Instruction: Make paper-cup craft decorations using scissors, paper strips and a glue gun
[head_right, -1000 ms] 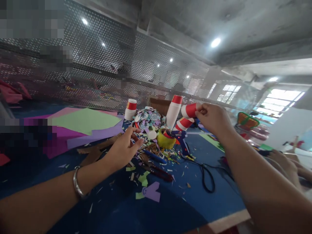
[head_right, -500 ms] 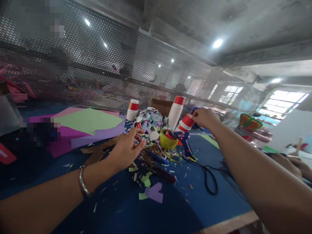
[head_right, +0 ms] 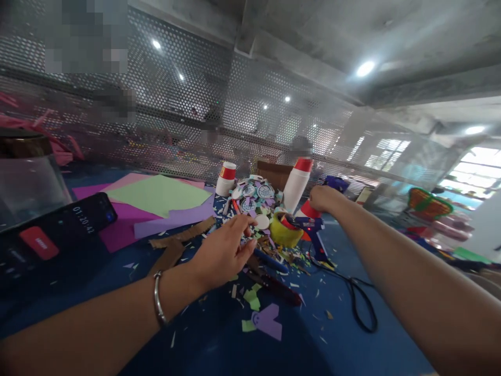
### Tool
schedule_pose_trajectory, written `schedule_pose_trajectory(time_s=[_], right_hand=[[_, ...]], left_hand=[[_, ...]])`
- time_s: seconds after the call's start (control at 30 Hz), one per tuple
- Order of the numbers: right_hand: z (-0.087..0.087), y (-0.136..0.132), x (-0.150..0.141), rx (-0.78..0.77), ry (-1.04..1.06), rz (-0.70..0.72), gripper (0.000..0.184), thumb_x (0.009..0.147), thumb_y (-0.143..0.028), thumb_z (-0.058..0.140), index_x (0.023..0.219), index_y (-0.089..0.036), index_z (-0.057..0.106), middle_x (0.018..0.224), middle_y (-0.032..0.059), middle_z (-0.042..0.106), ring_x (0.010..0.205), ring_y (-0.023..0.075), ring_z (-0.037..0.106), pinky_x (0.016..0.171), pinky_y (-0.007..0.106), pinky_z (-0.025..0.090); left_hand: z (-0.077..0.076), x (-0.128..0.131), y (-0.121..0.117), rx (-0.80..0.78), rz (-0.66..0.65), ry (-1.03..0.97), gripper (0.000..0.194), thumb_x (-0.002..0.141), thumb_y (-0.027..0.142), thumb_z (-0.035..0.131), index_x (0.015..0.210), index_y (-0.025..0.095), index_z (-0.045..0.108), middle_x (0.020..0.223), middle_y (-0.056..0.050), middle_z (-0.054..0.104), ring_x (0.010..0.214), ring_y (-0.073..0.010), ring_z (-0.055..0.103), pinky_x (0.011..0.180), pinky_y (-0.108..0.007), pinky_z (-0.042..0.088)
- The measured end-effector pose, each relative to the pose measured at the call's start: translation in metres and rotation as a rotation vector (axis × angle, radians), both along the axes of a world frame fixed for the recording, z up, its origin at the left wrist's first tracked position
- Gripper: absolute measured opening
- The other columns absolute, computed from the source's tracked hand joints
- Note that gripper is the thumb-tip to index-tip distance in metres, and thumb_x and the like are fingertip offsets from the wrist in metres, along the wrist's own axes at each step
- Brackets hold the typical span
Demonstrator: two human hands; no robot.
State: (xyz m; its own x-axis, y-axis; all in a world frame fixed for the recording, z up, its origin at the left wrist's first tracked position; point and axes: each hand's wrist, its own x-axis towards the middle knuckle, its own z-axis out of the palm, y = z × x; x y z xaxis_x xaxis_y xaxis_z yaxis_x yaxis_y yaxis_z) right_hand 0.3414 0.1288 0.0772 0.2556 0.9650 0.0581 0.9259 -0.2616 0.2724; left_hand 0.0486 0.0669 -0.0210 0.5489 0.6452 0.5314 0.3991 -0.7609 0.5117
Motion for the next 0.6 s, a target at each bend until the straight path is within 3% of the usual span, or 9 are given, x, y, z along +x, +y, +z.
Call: schedule_pose_trajectory(time_s=[0.17, 0.27, 0.43, 0.6], right_hand=[[-0.004, 0.007, -0.017, 0.044, -0.050, -0.004, 0.027, 0.096, -0.032, 0.057, 0.121, -0.020, 0.060, 0.126, 0.0097, 0.060, 0.104, 0.0214, 0.062, 0.087, 0.041, 0.054], [0.001, 0.021, -0.043, 0.110, -0.063, 0.094, 0.032, 0.095, -0.032, 0.059, 0.123, -0.018, 0.058, 0.124, 0.0095, 0.060, 0.103, 0.0225, 0.063, 0.086, 0.043, 0.054], [-0.002, 0.063, -0.105, 0.196, -0.045, 0.348, 0.030, 0.096, -0.032, 0.057, 0.122, -0.019, 0.059, 0.125, 0.0094, 0.060, 0.103, 0.0219, 0.063, 0.086, 0.043, 0.054], [-0.014, 0.109, -0.148, 0.308, -0.025, 0.471, 0.030, 0.095, -0.032, 0.058, 0.123, -0.018, 0.058, 0.125, 0.0096, 0.060, 0.103, 0.0221, 0.063, 0.086, 0.043, 0.054]], left_hand=[[-0.002, 0.000, 0.001, 0.021, 0.015, 0.033, 0.030, 0.089, 0.023, 0.046, 0.119, 0.017, 0.048, 0.112, -0.011, 0.062, 0.068, -0.0183, 0.060, 0.060, -0.033, 0.044], [-0.004, 0.001, 0.003, 0.035, 0.011, 0.061, 0.030, 0.088, 0.022, 0.046, 0.118, 0.016, 0.050, 0.108, -0.012, 0.063, 0.076, -0.0225, 0.064, 0.060, -0.033, 0.045], [-0.004, 0.002, 0.004, 0.059, -0.008, 0.127, 0.024, 0.087, 0.021, 0.045, 0.108, 0.016, 0.056, 0.104, -0.011, 0.065, 0.080, -0.0247, 0.066, 0.063, -0.035, 0.049], [-0.001, 0.004, 0.006, 0.047, 0.027, 0.177, 0.023, 0.087, 0.021, 0.045, 0.106, 0.015, 0.058, 0.101, -0.011, 0.066, 0.078, -0.0251, 0.067, 0.059, -0.034, 0.050]])
